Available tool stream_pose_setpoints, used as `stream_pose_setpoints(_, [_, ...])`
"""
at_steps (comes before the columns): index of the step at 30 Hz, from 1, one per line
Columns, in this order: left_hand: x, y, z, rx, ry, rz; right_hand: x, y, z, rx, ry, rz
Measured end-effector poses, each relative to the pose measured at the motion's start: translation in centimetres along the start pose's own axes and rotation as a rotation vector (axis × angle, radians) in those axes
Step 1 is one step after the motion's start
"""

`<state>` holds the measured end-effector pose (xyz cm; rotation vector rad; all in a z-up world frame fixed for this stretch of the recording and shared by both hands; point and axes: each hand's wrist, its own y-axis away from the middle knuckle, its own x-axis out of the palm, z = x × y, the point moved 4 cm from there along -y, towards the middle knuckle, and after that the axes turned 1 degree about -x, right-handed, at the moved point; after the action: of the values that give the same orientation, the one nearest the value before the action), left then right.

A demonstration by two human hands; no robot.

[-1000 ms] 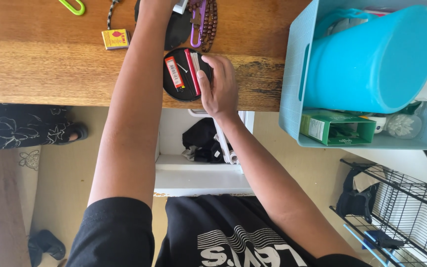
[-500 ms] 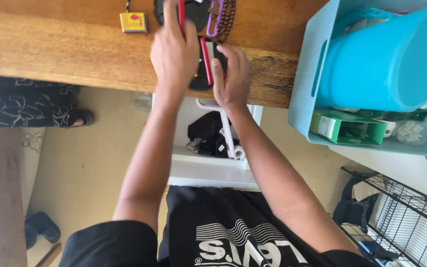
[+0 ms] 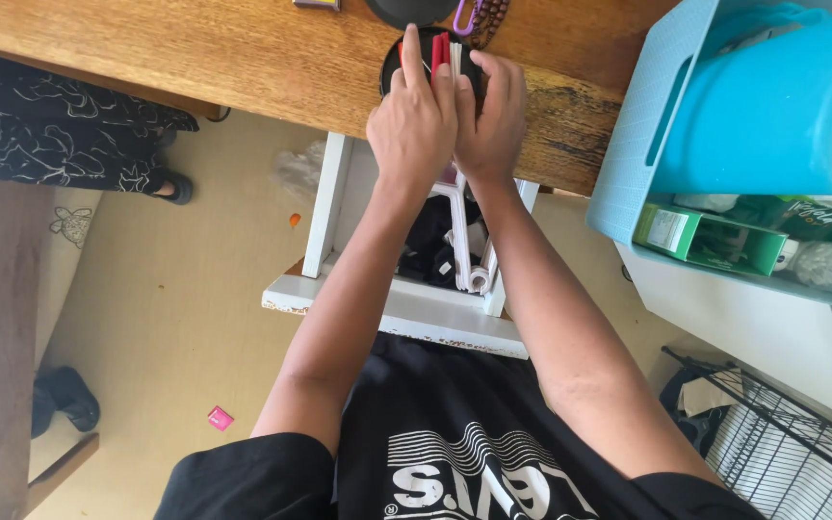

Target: The person organizes white plastic hangers by picking them up from a wooden table and placing them into an open drawer. They then handle a small black circular container, placing several red and white items inside it before closing the lid.

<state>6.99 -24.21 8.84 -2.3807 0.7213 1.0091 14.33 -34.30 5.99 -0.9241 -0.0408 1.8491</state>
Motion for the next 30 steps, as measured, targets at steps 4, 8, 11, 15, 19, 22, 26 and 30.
stream_pose_setpoints(4, [0.7,0.5,2.1,0.035,-0.101,0.051,-0.3,-0.2,0.6,-0.031,0.013,0.003])
stream_pose_setpoints(8, [-1.7,1.1,1.1,0.186,-0.078,0.000,-0.7,-0.2,1.5,-0.018,-0.003,0.020])
stream_pose_setpoints(11, [-1.0,1.5,1.8,0.213,-0.070,-0.027,-0.5,0.0,1.2,-0.049,0.048,0.008])
stream_pose_setpoints(15, [-0.6,1.8,1.8,0.206,-0.124,-0.037,-0.2,0.0,1.1,0.007,0.015,0.046])
stream_pose_setpoints(19, [-0.5,2.1,2.0,0.192,-0.101,-0.058,-0.2,-0.2,0.9,-0.027,0.034,0.039])
stream_pose_setpoints(22, [-0.6,2.3,2.1,0.174,-0.070,-0.035,-0.3,-0.2,1.3,-0.029,0.038,0.055])
stream_pose_setpoints(26, [-0.7,2.4,2.3,0.136,-0.006,-0.001,-0.4,-0.5,1.7,-0.046,0.073,0.066])
stream_pose_setpoints(30, [-1.1,2.4,1.9,0.162,0.014,-0.025,-0.3,-0.3,1.2,-0.039,0.050,0.057])
